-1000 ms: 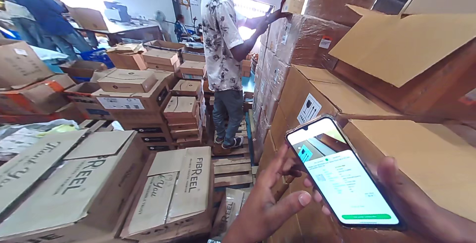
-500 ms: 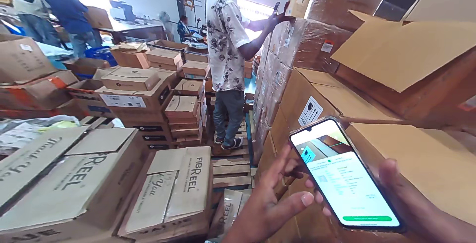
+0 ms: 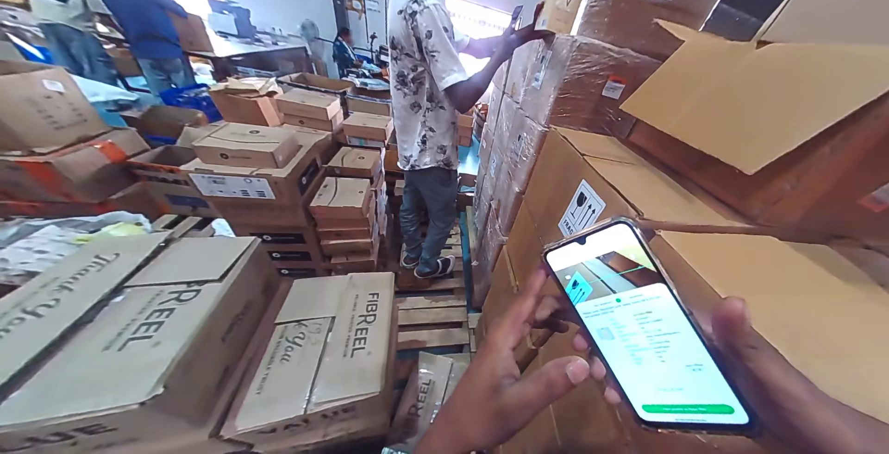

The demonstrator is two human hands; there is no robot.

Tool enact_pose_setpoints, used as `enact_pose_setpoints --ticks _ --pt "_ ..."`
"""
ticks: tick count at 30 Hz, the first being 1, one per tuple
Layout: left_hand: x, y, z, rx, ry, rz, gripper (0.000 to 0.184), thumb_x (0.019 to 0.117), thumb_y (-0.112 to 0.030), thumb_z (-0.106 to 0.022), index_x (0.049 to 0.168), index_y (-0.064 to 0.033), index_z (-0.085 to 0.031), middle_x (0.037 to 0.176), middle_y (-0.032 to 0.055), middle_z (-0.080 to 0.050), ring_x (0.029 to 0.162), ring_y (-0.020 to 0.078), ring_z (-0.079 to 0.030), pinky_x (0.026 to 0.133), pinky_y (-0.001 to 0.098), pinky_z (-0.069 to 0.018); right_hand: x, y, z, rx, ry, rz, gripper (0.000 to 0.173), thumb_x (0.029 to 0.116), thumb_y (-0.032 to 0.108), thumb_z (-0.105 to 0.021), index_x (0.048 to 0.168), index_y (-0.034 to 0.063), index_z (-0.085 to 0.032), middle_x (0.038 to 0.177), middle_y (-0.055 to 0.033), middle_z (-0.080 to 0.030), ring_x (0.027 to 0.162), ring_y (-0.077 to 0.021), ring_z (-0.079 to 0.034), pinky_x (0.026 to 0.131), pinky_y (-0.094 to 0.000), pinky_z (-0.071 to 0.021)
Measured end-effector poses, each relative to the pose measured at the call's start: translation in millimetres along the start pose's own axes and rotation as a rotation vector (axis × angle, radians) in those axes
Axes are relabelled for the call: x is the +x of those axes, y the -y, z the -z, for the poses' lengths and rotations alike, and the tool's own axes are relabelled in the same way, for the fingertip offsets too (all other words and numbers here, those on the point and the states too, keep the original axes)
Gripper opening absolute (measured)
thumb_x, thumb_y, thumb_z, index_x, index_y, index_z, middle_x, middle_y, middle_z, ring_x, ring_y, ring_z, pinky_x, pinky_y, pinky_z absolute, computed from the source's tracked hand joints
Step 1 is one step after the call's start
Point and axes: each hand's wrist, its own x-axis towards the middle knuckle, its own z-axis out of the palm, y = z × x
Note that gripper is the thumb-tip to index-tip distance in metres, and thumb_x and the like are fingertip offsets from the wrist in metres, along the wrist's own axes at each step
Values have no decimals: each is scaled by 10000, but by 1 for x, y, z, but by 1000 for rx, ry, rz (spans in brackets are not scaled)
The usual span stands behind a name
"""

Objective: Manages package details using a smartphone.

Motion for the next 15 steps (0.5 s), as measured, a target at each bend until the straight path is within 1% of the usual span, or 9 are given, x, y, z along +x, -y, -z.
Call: enact_pose_setpoints --ticks 6,9,11,14,15 --pt "1 0 0 -10 2 3 906 1023 -350 -601 1557 150 -66 1322 180 -625 1183 201 -638 1055 376 -523 -1 1 0 -23 -4 -5 826 908 785 -399 1467 187 -513 1284 -157 -664 1125 -279 -688 956 -415 -588" --pt "0 0 0 -3 -1 7 910 1022 -359 -599 1552 158 -70 1312 186 -627 1173 203 -642 1049 377 -527 -1 1 -1 -21 -4 -7 822 910 782 -398 1472 193 -506 1284 -155 -665 1126 -273 -688 957 -405 -587" --pt "0 0 0 -5 -3 5 915 1022 -361 -599 1550 162 -65 1312 183 -629 1176 192 -640 1052 367 -524 -1 1 -1 -22 -1 -5 817 914 776 -401 1494 207 -480 1289 -153 -660 1123 -271 -688 955 -400 -588" --pt "0 1 -1 -5 -10 -2 908 1024 -357 -596 1547 168 -71 1313 182 -630 1184 187 -636 1057 365 -519 -1 0 0 -20 -4 1 811 913 773 -408 1478 198 -498 1279 -153 -663 1117 -272 -689 943 -404 -594" --pt "0 0 -1 -5 -9 0 908 1024 -356 -596 1548 167 -70 1315 183 -628 1187 190 -635 1060 367 -518 -1 0 0 -18 2 4 813 915 772 -409 1486 198 -487 1284 -158 -658 1121 -279 -686 944 -411 -594"
